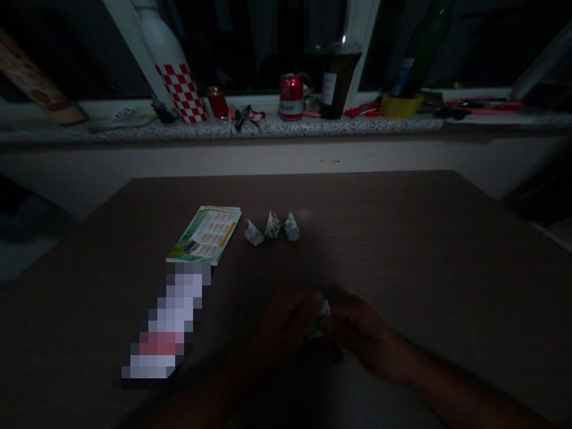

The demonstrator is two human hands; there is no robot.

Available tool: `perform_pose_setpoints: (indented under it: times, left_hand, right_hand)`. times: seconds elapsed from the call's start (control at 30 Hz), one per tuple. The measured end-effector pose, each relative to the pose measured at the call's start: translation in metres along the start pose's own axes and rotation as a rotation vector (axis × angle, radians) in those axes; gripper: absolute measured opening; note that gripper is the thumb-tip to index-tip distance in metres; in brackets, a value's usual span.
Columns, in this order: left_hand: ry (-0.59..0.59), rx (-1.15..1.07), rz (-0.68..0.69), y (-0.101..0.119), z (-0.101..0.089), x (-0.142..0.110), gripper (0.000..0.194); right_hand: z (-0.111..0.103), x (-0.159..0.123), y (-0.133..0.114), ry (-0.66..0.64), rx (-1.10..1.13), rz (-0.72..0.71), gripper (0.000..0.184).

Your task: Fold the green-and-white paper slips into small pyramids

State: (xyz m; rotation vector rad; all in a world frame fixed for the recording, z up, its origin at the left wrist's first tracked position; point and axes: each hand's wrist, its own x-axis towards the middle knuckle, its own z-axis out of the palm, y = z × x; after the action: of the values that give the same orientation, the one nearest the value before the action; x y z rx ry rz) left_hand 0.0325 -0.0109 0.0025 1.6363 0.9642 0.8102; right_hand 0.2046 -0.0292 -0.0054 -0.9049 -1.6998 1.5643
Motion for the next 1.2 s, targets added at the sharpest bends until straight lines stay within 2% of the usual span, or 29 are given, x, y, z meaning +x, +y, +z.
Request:
perform_pose_setpoints:
  times: [0.1, 0.2, 0.43, 0.63, 0.73, 0.87, 0.97, 1.07, 1.2]
  left_hand:
    - [0.018, -0.001, 0.004, 0.001, -0.001, 0.0, 0.048]
    - [-0.041, -0.051, -0.017, 0.003, -0.001, 0.001, 0.049]
    - [-0.052, -0.069, -0.053, 0.012, 0.001, 0.0, 0.049]
    - [-0.03, -0.126, -0.073, 0.002, 0.005, -0.002, 0.054]
    - [-0.006, -0.072, -0.055, 0.004, 0.005, -0.002, 0.053]
    - [-0.029, -0.166, -0.088, 0.008, 0.006, 0.0, 0.054]
    - [0.053, -0.18, -0.103, 0.008, 0.006, 0.002, 0.054]
    - [0.143, -0.095, -0.087, 0.005, 0.004, 0.002, 0.051]
    - [0.076, 0.08, 0.01, 0.001, 0.0, 0.0, 0.044]
  right_hand:
    - [0.0, 0.001, 0.001, -0.008, 0.045, 0.011, 0.05]
    - [0.001, 0.0, -0.001, -0.039, 0.039, 0.03, 0.049]
    - [0.001, -0.003, -0.005, 0.045, -0.119, -0.05, 0.048]
    - [0.002, -0.003, 0.0, 0.047, 0.003, -0.004, 0.047]
    - [0.002, -0.002, 0.0, 0.052, 0.03, -0.005, 0.048]
    - [0.001, 0.0, 0.002, 0.066, 0.097, -0.011, 0.053]
    - [-0.002, 0.0, 0.003, 0.083, 0.1, -0.045, 0.05]
    - [-0.003, 0.001, 0.002, 0.165, -0.015, -0.079, 0.038]
    - [-0.005, 0.003, -0.001, 0.398, -0.123, -0.179, 0.026]
